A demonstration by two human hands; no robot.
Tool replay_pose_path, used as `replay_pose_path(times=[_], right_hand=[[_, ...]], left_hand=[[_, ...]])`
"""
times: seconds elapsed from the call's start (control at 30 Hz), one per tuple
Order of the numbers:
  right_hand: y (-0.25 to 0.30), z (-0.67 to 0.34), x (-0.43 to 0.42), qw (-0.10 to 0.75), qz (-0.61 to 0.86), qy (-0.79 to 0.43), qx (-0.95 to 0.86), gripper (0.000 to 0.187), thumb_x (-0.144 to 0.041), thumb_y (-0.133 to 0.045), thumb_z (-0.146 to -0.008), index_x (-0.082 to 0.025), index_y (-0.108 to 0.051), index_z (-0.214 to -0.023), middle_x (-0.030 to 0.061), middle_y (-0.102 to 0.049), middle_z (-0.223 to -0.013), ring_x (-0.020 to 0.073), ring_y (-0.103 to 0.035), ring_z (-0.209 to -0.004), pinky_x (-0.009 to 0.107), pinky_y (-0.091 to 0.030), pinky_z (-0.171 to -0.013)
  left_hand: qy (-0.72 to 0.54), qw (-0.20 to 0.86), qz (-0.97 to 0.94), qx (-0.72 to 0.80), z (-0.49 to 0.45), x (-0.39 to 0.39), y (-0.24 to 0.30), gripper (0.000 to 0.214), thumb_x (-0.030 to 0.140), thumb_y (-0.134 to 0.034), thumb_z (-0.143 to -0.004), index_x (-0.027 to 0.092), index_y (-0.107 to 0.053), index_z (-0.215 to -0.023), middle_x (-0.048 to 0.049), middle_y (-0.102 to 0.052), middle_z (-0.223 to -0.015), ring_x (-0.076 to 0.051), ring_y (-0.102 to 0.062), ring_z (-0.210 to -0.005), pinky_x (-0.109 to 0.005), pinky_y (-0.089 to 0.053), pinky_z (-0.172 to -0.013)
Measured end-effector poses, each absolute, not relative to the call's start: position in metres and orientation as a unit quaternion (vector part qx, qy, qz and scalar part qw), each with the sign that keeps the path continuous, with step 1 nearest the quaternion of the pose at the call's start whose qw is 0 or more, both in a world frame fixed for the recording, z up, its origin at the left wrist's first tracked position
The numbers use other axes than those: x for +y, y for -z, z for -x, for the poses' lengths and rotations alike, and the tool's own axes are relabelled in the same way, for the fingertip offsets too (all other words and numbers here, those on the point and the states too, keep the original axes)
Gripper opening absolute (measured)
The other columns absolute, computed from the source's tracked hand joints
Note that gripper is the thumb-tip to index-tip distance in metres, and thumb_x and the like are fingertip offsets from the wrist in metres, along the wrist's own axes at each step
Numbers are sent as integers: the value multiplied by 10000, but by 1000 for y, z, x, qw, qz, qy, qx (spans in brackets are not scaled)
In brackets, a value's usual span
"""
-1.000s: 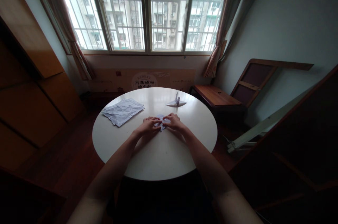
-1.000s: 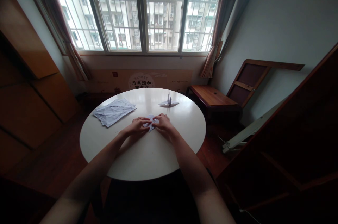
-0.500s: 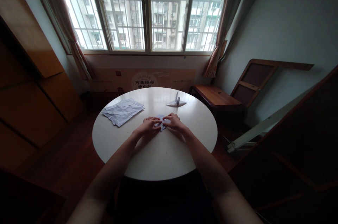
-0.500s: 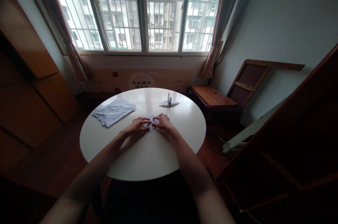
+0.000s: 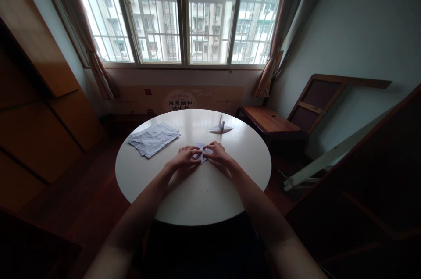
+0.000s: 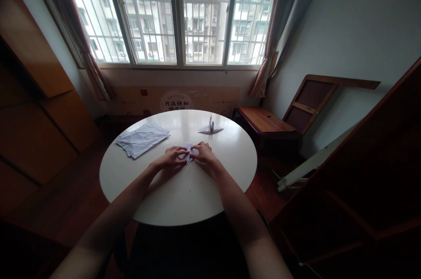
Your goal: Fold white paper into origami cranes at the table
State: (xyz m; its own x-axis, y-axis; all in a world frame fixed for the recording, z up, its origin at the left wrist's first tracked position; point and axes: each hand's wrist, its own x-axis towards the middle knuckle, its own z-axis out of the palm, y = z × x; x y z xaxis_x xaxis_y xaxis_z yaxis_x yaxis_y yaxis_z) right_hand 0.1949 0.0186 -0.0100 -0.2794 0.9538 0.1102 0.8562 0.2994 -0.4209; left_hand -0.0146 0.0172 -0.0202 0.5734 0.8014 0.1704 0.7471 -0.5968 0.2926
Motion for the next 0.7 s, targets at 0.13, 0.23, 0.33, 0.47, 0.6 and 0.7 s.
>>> replay_pose_path(times=[0.13,0.23,0.33,0.47,0.6,0.7], right_hand=[[11,-195,19,175,574,-139,-788,413,-493,-628,-813,-306,-657,-1180,91,-534,-1163,272,-469,-1106,371,-359,-938],[10,-194,18,175,577,-140,-786,410,-483,-634,-812,-304,-657,-1180,90,-533,-1165,273,-465,-1112,371,-354,-942],[9,-194,17,175,578,-141,-784,418,-494,-631,-811,-302,-657,-1181,88,-534,-1166,274,-464,-1115,368,-351,-942],[7,-194,16,174,577,-140,-785,417,-505,-628,-811,-306,-660,-1177,88,-536,-1166,274,-466,-1115,365,-354,-938],[7,-194,16,172,578,-140,-786,415,-495,-627,-815,-306,-656,-1183,87,-537,-1168,272,-468,-1118,361,-355,-942],[7,-193,15,171,579,-140,-785,407,-490,-626,-817,-306,-657,-1180,87,-534,-1169,272,-467,-1120,365,-352,-947]], left_hand=[[-138,99,-886,432,15,18,20,478,522,-577,-828,334,-591,-1268,-31,-533,-1364,-302,-419,-1282,-460,-277,-1084],[-136,100,-885,433,15,18,20,486,523,-587,-820,334,-591,-1267,-25,-528,-1369,-297,-415,-1285,-446,-272,-1091],[-136,99,-886,433,16,19,20,492,523,-595,-813,332,-593,-1266,-24,-530,-1366,-299,-417,-1285,-443,-273,-1094],[-135,100,-889,426,17,19,21,506,539,-593,-808,338,-586,-1271,-22,-526,-1371,-297,-416,-1288,-445,-272,-1095],[-132,99,-890,426,17,20,21,521,547,-611,-789,347,-585,-1270,-11,-524,-1371,-296,-422,-1283,-437,-275,-1096],[-129,101,-889,427,17,21,21,537,551,-623,-778,345,-583,-1272,-12,-519,-1376,-297,-420,-1284,-434,-272,-1099]])
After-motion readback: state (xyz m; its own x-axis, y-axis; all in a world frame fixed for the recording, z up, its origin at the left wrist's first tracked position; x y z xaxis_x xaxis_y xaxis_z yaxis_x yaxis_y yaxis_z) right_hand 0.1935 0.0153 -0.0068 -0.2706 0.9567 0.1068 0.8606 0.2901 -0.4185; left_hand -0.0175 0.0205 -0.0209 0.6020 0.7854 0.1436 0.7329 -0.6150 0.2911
